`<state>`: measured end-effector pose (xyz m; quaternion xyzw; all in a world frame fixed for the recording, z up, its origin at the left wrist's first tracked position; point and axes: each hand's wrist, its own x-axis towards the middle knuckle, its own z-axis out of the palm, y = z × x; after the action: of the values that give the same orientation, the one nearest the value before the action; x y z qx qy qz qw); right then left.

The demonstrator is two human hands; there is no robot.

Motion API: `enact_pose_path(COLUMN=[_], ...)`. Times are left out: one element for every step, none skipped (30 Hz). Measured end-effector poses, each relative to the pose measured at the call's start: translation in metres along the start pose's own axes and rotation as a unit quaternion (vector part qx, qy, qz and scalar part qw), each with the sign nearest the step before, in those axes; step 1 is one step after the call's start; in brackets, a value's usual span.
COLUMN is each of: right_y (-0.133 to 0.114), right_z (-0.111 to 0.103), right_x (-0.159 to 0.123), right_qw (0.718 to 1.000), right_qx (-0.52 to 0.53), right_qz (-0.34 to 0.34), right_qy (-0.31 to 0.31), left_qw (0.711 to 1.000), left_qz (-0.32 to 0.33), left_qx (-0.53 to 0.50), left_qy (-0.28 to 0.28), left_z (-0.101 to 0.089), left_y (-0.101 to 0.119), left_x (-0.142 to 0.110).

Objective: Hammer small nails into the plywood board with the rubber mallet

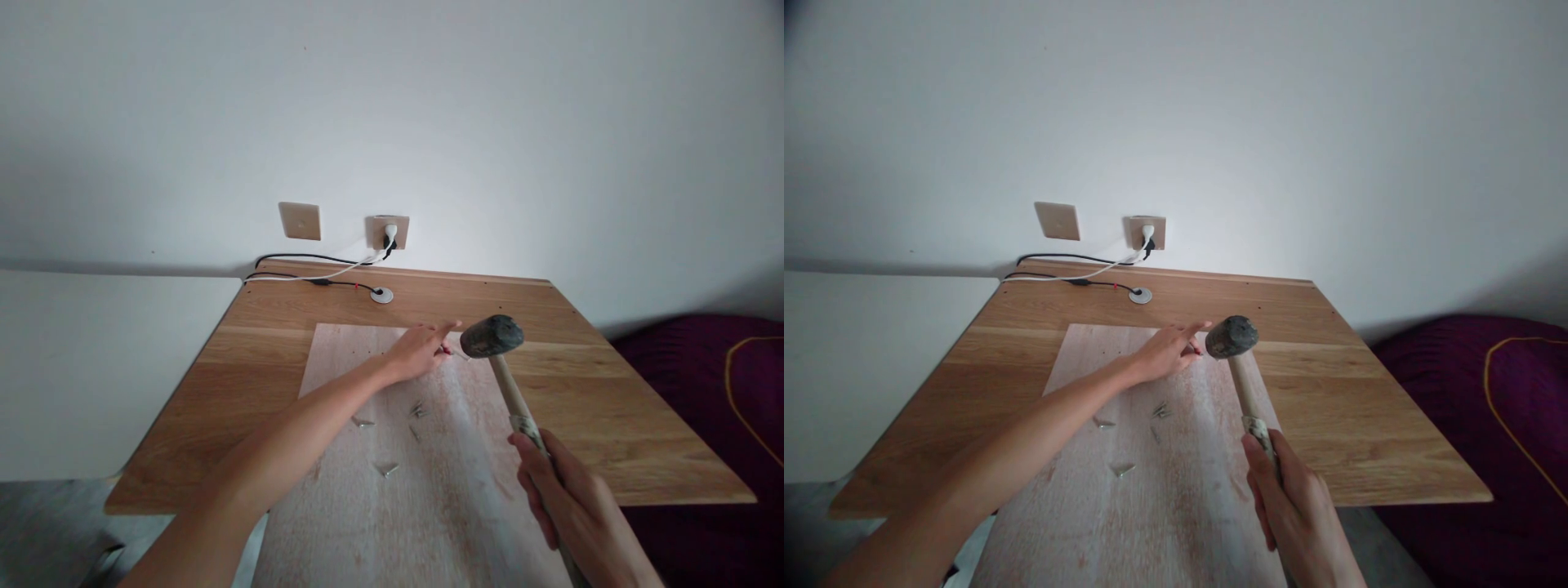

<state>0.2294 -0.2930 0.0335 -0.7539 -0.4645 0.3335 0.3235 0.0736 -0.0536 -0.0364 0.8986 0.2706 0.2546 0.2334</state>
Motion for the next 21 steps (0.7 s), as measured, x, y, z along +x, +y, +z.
enact_pose_path(right_y=[0.0, 0.001, 0.001, 0.002, 0.002, 0.001, 0.0, -0.001, -0.002, -0.004, -0.004, -0.004, -0.003, -0.002, 0.001, 0.004, 0.006, 0.007, 0.007, 0.006, 0.003], right_z=[0.001, 0.003, 0.005, 0.006, 0.007, 0.006, 0.005, 0.003, 0.0, -0.003, -0.006, -0.008, -0.009, -0.01, -0.009, -0.008, -0.007, -0.006, -0.005, -0.005, -0.006], right_x=[0.001, 0.002, 0.003, 0.004, 0.005, 0.005, 0.004, 0.003, 0.001, 0.0, -0.001, -0.001, 0.0, 0.002, 0.005, 0.008, 0.011, 0.013, 0.014, 0.013, 0.012], right_qw=[1.0, 1.0, 1.0, 1.0, 1.0, 0.999, 0.999, 0.999, 0.999, 0.999, 0.998, 0.998, 0.997, 0.996, 0.995, 0.995, 0.994, 0.993, 0.993, 0.993, 0.993], right_qx=[-0.003, -0.008, -0.014, -0.02, -0.025, -0.031, -0.035, -0.04, -0.045, -0.051, -0.058, -0.067, -0.076, -0.085, -0.093, -0.101, -0.107, -0.112, -0.114, -0.115, -0.113], right_qz=[-0.002, -0.004, -0.005, -0.006, -0.006, -0.006, -0.006, -0.006, -0.007, -0.008, -0.01, -0.012, -0.013, -0.015, -0.018, -0.02, -0.023, -0.025, -0.025, -0.023, -0.018], right_qy=[-0.002, -0.006, -0.01, -0.014, -0.015, -0.015, -0.014, -0.011, -0.007, -0.004, 0.0, 0.003, 0.005, 0.005, 0.004, 0.003, 0.001, 0.0, -0.001, -0.001, -0.001], left_qw=[1.0, 1.0, 1.0, 1.0, 1.0, 1.0, 1.0, 1.0, 1.0, 1.0, 1.0, 1.0, 1.0, 1.0, 1.0, 1.0, 1.0, 1.0, 1.0, 1.0, 1.0], left_qz=[0.001, 0.002, 0.003, 0.004, 0.005, 0.006, 0.006, 0.006, 0.005, 0.005, 0.004, 0.004, 0.004, 0.005, 0.006, 0.007, 0.008, 0.009, 0.011, 0.012, 0.013], left_qx=[0.0, 0.0, -0.001, -0.002, -0.003, -0.004, -0.004, -0.003, -0.003, -0.002, -0.002, -0.003, -0.004, -0.005, -0.006, -0.007, -0.008, -0.009, -0.01, -0.01, -0.011], left_qy=[0.001, 0.001, 0.001, 0.001, 0.001, 0.0, 0.0, 0.001, 0.002, 0.002, 0.002, 0.002, 0.002, 0.002, 0.003, 0.003, 0.004, 0.004, 0.004, 0.004, 0.004], left_z=[0.0, -0.001, -0.002, -0.004, -0.005, -0.005, -0.005, -0.005, -0.004, -0.004, -0.003, -0.002, -0.001, -0.001, -0.001, -0.002, -0.003, -0.004, -0.005, -0.005, -0.006], left_y=[0.0, 0.001, 0.002, 0.002, 0.003, 0.004, 0.004, 0.004, 0.003, 0.003, 0.002, 0.002, 0.001, 0.001, 0.001, 0.002, 0.002, 0.003, 0.003, 0.004, 0.004], left_x=[0.0, 0.0, 0.0, 0.0, 0.0, -0.001, 0.0, 0.0, 0.0, 0.0, 0.0, 0.001, 0.001, 0.001, 0.001, 0.0, 0.0, 0.0, 0.0, -0.001, -0.001])
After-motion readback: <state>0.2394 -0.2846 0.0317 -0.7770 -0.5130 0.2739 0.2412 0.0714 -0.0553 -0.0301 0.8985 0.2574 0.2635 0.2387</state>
